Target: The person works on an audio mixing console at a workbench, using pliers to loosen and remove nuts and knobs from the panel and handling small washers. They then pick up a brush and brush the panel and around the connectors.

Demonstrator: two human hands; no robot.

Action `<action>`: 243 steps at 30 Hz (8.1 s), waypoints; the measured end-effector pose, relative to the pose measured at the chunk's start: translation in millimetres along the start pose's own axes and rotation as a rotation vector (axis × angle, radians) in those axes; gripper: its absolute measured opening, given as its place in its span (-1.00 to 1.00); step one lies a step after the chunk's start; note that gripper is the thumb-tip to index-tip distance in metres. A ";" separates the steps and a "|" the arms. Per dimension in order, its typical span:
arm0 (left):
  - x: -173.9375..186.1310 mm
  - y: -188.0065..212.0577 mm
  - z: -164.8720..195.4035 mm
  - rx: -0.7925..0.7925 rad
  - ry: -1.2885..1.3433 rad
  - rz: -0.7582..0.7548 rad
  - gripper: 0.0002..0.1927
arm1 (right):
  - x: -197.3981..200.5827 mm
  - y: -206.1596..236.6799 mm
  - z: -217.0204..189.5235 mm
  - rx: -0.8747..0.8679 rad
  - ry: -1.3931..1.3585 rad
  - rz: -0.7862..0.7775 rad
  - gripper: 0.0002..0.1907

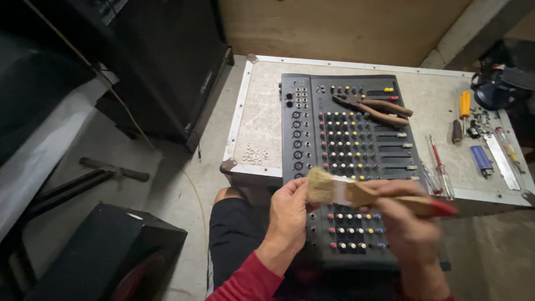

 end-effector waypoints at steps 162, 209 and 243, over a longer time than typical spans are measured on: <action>32.8 -36.9 88.3 -0.068 -0.403 -0.008 -0.82 | 40.1 -37.5 112.9 -0.278 -0.337 0.287 -0.71; 4.4 -23.0 111.8 -0.141 -0.318 -0.111 -0.85 | -29.7 -51.3 96.8 -0.252 -0.472 0.133 -0.63; 15.9 -27.9 112.7 -0.121 -0.379 -0.093 -0.79 | -27.9 -53.3 70.9 -0.023 0.238 0.360 -0.68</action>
Point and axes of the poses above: each hand's wrist, its own y-axis away from the middle knuckle, its own x-axis out of the back of the hand, z = x × y, the point moved 8 cm from there along -y, towards the middle knuckle, and after that the axes turned 13 degrees about -z, right-handed, at the moved point
